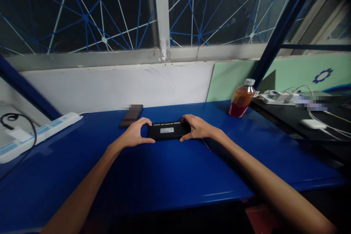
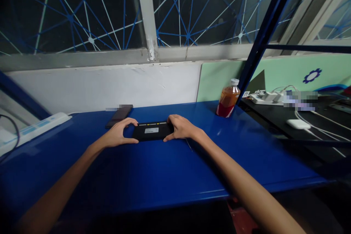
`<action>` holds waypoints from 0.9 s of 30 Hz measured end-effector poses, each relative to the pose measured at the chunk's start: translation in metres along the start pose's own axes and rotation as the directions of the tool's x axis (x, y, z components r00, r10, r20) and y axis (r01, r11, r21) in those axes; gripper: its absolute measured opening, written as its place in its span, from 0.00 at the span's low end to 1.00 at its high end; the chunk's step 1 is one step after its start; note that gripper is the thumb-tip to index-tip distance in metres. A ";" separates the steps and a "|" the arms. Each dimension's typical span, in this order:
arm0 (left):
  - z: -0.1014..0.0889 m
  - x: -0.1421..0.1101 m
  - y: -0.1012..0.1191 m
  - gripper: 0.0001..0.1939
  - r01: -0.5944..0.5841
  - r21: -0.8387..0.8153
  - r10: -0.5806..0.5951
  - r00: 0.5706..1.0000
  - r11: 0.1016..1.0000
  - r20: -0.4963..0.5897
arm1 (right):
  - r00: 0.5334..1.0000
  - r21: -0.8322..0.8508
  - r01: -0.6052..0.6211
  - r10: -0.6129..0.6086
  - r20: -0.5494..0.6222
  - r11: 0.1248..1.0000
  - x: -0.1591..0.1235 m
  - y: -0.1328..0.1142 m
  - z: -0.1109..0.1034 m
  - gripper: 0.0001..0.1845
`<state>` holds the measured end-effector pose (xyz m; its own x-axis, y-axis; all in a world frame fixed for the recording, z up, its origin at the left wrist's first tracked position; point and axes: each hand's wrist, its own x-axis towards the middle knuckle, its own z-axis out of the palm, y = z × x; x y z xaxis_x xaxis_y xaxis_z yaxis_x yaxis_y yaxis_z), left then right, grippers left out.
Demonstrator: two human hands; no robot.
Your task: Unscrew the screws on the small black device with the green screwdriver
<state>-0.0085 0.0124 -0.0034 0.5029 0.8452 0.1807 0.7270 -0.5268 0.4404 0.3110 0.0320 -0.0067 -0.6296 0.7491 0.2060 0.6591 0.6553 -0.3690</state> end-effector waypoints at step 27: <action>-0.003 -0.002 0.007 0.23 -0.039 0.030 0.039 0.999 0.999 0.003 | 1.000 -0.033 -0.004 0.004 0.009 0.999 -0.005 -0.008 -0.004 0.34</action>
<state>-0.0056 0.0075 0.0016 0.5326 0.8236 0.1950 0.7203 -0.5620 0.4066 0.3104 0.0236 -0.0009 -0.6304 0.7509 0.1967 0.6748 0.6554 -0.3394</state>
